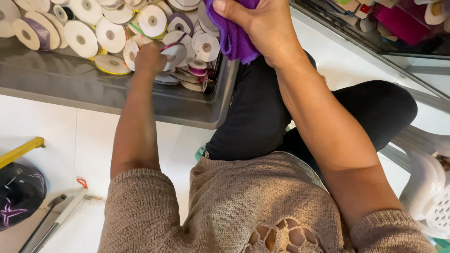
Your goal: The person sits on the floor and wipes white spools with a purple cloth. They pick spools from a plastic bin, wipe them, and place them into a glass cabinet.
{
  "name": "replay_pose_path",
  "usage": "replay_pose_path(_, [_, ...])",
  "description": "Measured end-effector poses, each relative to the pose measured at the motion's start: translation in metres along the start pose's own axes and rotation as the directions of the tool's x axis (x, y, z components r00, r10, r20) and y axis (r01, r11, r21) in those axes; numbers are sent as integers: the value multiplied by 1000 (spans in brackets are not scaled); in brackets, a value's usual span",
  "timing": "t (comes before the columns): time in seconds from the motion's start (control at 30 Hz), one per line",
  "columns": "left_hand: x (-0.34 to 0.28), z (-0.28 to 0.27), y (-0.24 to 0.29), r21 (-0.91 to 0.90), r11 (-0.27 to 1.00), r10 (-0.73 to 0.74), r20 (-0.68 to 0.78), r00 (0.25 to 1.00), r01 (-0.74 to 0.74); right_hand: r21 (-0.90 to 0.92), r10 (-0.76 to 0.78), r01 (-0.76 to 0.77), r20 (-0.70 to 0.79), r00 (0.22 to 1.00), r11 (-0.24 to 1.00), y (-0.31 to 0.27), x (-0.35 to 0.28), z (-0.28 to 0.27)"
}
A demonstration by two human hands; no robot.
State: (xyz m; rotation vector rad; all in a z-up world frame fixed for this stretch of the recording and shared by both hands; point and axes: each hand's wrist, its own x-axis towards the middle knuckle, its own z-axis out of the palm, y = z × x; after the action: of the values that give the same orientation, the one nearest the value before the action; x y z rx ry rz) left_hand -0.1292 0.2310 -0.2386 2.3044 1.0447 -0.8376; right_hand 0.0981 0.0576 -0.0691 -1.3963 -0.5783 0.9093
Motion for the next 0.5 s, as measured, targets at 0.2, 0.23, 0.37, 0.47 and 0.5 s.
replay_pose_path(0.2, [-34,-37,13,-600,791,11,-182,983,-120,-18,-200,199,-10,980,980,3,3,0])
replay_pose_path(0.23, [-40,-38,20,-768,612,32,-215,976,-189,-16,-205,205,-24,978,979,4,2,0])
replay_pose_path(0.37, [-91,-71,70,-917,223,41,-329,943,-330,-24,-303,302,-18,953,953,-5,-2,-1])
replay_pose_path(0.47, [-102,-77,95,-926,7,50,-376,925,-377,-373,-353,319,-22,936,871,-35,-14,-11])
replay_pose_path(0.5, [-105,-78,103,-921,7,62,-389,919,-390,-379,-368,331,-28,929,864,-43,-18,-14])
